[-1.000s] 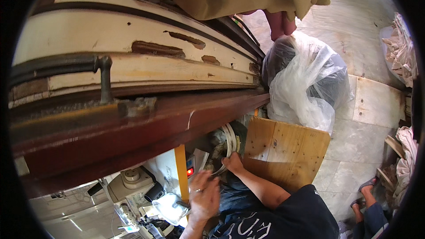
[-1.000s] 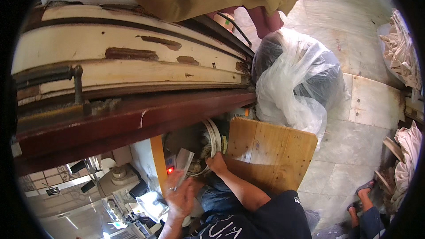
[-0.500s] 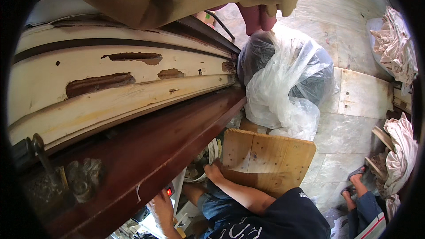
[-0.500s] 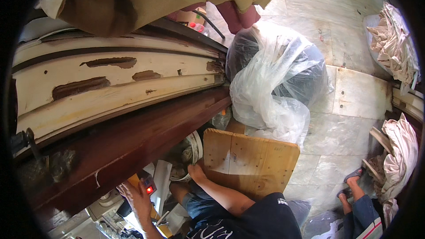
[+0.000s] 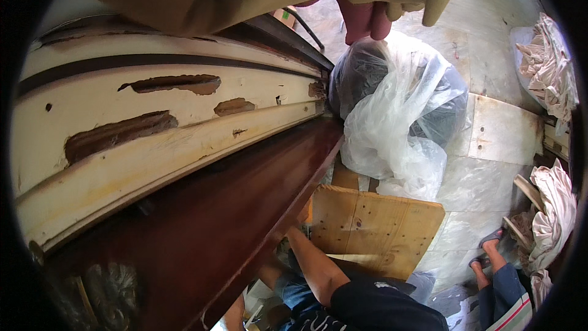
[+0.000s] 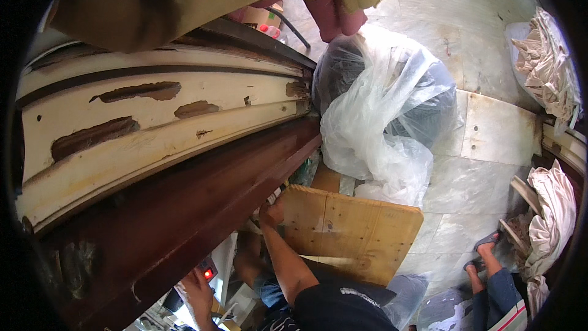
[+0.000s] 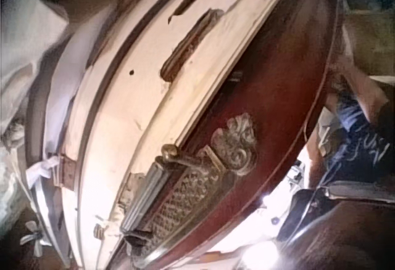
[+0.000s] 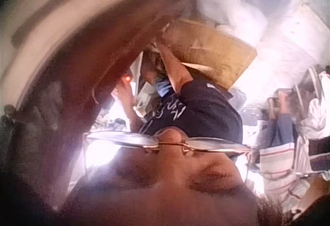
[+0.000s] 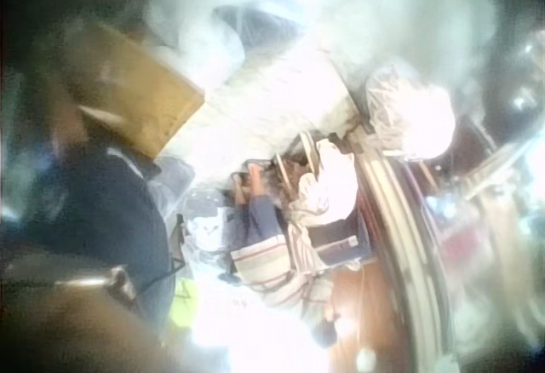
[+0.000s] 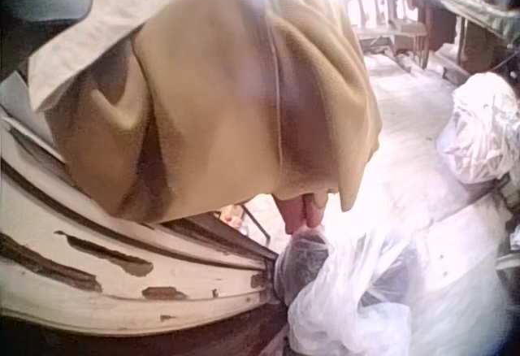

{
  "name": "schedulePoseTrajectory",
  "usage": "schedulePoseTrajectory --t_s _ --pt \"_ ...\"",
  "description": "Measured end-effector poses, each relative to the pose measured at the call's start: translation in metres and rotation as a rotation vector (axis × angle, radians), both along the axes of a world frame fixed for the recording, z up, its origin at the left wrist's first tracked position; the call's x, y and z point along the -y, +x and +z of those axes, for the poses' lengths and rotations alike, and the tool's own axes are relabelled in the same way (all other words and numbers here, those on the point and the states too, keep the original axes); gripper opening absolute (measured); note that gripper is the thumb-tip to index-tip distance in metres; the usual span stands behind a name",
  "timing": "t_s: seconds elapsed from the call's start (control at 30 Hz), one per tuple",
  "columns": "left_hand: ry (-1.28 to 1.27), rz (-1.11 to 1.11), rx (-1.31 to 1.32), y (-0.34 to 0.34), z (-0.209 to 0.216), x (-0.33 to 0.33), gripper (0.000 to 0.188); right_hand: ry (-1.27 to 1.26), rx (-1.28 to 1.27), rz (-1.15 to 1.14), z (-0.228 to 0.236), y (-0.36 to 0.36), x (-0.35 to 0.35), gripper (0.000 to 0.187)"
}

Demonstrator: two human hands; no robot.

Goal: The person sorts through spools of thread in a box, places several spools onto a sewing machine table, and then unfolds a black fabric garment to check its orientation.

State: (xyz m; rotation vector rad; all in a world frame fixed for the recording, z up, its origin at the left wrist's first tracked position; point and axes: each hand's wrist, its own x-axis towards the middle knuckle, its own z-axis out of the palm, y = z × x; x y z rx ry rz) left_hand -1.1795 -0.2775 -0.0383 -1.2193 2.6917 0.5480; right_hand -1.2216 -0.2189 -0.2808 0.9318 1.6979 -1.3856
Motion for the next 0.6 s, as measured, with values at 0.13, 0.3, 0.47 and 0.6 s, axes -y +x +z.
schedulePoseTrajectory --t_s 0.13,0.3,0.47,0.6 --pt "-0.169 0.186 0.501 -0.023 0.015 -0.015 0.053 0.011 -0.011 0.025 -0.006 -0.008 0.004 0.049" --pt "-0.311 -0.085 0.326 -0.024 0.015 -0.018 0.051 -0.007 -0.105 0.225 0.008 -0.015 -0.010 0.046" --pt "-0.376 -0.253 0.313 -0.031 0.010 -0.015 0.055 -0.052 -0.713 1.216 0.084 -0.026 -0.070 0.044" --pt "-0.168 0.001 0.401 -0.047 0.030 -0.045 0.059 -1.371 -0.348 0.623 0.150 -0.126 -0.210 0.028"
